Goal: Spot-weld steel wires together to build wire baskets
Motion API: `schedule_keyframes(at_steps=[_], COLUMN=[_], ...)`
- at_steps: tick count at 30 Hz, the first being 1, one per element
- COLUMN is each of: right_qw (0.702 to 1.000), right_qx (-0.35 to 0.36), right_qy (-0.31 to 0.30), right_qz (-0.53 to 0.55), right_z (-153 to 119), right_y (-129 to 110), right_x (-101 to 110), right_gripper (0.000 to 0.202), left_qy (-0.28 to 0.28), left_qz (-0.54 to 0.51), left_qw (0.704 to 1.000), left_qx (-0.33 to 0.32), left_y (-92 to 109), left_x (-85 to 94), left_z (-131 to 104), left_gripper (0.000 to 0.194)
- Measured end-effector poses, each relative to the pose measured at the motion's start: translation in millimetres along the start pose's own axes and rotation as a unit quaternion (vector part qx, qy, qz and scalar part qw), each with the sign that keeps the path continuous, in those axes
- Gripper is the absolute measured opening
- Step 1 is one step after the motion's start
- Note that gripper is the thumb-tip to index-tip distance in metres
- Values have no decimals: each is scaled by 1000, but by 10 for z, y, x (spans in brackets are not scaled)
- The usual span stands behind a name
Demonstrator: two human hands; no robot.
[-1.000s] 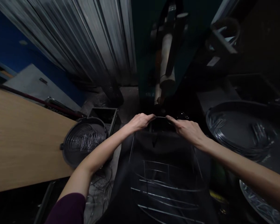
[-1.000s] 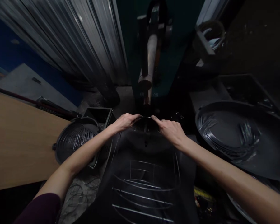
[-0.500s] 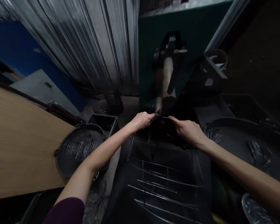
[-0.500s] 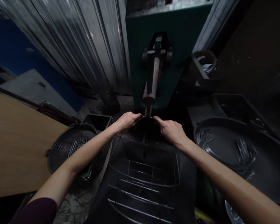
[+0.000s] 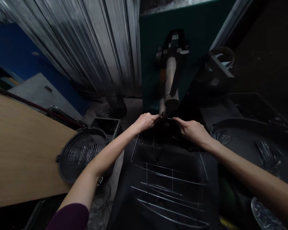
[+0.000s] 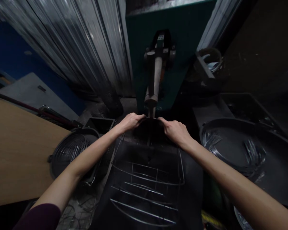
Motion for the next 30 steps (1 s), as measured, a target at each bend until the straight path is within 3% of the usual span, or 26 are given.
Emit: schedule_keyframes(at_steps=[9,16,25,30], right_qw=[999,999,998,997], right_qx=[-8,-9,5,4], right_qy=[17,10,27,32], right_qz=[47,48,48,74], right_z=[1,21,48,46], right_y=[-37,-76,69,129], right_x=[34,57,-74,-42], right_gripper=[35,36,36,35], left_qy=[16,30,29,28], left_qz=[-120,-102,-74,-77], left_qw=[993,994,997,996], left_qx=[-1,14,24,21], left_y=[-84,-132,-5,-21], left_x=[-10,-31,-18,-66], left_z=[-87,-112,-70,-45], left_gripper=[36,35,34,35])
Point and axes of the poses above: each hand's wrist, its own z-axis towards the middle knuckle, its own x-axis out of the back of the hand, y = z × x, the point moved 3 cm from there along z, towards the middle knuckle, and after that the axes turned 3 degrees about -y, right-handed, at the moved point
